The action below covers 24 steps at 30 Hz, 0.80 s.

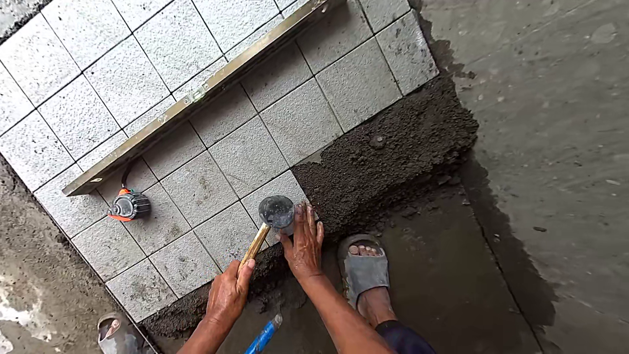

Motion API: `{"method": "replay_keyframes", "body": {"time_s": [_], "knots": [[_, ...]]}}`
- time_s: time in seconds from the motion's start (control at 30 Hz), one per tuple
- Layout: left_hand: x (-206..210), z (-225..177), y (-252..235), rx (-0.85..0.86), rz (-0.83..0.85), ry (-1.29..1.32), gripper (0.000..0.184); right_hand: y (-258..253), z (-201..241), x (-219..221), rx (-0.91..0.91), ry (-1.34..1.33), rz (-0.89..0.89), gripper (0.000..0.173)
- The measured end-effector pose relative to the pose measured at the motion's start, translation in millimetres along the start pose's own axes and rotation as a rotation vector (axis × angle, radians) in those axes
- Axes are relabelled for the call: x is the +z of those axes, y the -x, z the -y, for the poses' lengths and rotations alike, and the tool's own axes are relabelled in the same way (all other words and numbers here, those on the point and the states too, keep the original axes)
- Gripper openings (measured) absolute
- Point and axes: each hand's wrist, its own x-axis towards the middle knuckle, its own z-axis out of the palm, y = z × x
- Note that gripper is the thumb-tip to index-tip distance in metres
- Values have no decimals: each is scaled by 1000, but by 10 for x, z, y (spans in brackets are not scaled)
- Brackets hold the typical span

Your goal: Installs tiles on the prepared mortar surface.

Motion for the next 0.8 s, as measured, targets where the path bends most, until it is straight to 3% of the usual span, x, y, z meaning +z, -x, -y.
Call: {"method": "replay_keyframes", "body": {"time_s": [0.13,0.3,0.47,0.6,0.73,0.8], "knots": [[114,106,67,68,-39,37,78,-3,-14,34,-8,-6,-21,79],[-11,31,112,-23,68,-7,76,-6,-116,-26,-56,-23,29,80],[-47,120,214,153,-40,-6,79,-37,-207,-68,-72,-14,-45,70],[-16,158,124,-6,135,-103,77,-37,-243,-86,-64,-19,-13,72],[28,93,141,23,92,-74,76,-37,-259,-49,-76,-32,-28,67],[43,14,65,0,99,-55,75,-52,-244,-85,-58,-54,-24,74]]}}
